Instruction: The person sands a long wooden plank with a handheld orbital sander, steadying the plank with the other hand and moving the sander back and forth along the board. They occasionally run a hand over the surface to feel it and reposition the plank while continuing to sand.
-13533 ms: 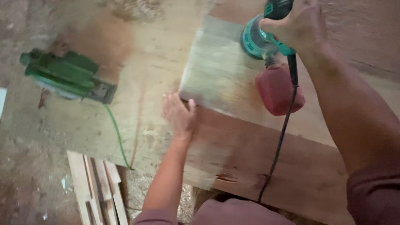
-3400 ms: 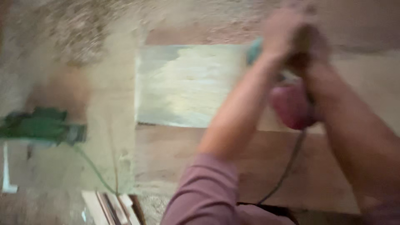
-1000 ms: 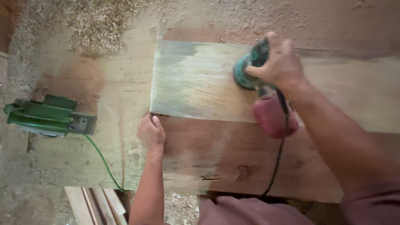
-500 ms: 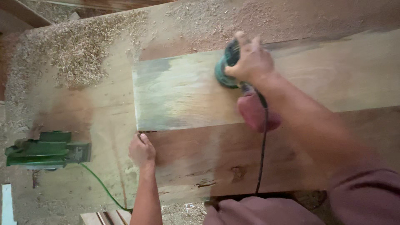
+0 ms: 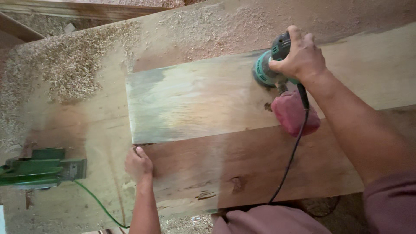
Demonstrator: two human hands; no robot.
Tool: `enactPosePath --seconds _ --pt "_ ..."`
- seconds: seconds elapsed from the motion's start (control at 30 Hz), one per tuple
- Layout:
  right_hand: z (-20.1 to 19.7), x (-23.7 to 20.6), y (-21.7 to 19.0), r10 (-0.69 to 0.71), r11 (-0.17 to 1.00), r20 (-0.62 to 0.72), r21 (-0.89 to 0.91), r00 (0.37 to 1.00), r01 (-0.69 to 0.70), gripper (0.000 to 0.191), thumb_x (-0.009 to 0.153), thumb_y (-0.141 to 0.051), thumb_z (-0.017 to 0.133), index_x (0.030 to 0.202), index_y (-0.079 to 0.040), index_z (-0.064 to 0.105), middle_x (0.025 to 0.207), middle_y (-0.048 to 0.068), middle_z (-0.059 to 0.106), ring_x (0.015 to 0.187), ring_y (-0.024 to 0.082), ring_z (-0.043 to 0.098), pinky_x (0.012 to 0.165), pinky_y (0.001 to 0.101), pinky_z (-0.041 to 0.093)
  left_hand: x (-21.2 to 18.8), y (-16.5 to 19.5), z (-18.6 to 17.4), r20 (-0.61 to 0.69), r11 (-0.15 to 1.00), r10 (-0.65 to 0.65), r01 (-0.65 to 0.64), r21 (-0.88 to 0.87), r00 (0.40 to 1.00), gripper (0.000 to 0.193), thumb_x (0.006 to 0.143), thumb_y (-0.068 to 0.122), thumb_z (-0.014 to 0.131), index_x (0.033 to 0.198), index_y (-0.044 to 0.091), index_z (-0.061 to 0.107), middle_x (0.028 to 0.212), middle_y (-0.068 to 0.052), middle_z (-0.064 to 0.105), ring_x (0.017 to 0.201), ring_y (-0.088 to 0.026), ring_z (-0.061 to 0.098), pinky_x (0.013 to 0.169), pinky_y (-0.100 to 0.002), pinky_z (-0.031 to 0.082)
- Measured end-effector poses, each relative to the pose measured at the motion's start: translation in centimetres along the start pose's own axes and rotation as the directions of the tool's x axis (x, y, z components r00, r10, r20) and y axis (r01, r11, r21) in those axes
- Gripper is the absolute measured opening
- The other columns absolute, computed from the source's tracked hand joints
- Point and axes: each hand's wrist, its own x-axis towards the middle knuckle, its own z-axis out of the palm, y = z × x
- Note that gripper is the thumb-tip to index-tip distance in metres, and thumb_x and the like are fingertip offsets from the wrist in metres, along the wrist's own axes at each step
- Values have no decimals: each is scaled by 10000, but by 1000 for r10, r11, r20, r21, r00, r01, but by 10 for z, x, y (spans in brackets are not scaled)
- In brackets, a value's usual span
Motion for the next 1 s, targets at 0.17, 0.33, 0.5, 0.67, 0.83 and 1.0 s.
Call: enactPosePath --seconds 0.17,0.33,0.5,0.67,0.83,1.0 --pt "3 5 -15 -20 1000 52 14 998 20 1077 692 -555 869 1565 -178 364 1350 328 475 1166 534 580 960 572 519 1 0 -1 -25 999 33 -33 -28 999 350 1053 319 497 1150 36 678 1041 -249 698 966 -478 640 841 -606 482" --pt "10 7 -64 -49 999 127 19 991 47 1070 732 -589 841 1573 -186 316 1367 314 445 1145 516 605 919 560 558 -1 2 -5 19 1000 -1 1 -3 1000 366 1048 335 489 1115 31 680 1027 -248 704 961 -486 644 845 -610 481" --pt "16 10 -113 -32 991 226 132 974 2 1010 785 -514 776 1569 -204 220 1392 290 408 1128 499 615 870 548 580 3 6 -7 21 997 -34 32 65 999 401 1045 366 493 1108 15 677 1019 -264 702 946 -496 646 824 -622 475" --pt "26 11 -134 -114 974 161 214 980 78 1062 722 -520 839 1525 -186 229 1379 296 399 1139 519 594 955 540 527 5 9 -11 70 996 -78 74 52 994 419 1058 387 468 1118 32 682 1053 -260 702 988 -490 648 876 -608 487" --pt "28 8 -114 -92 964 181 263 979 42 1018 715 -513 834 1533 -261 283 1365 249 459 1177 501 598 970 537 536 6 9 -10 3 996 -19 19 84 1000 405 1057 372 485 1131 25 679 1057 -258 703 970 -495 644 834 -623 475" --pt "15 5 -69 -74 955 96 292 993 43 1015 683 -523 858 1524 -265 352 1360 262 480 1151 511 603 971 542 528 5 11 -12 28 996 -56 54 68 998 399 1021 369 521 1185 24 638 1163 -263 662 1106 -468 609 951 -602 462"
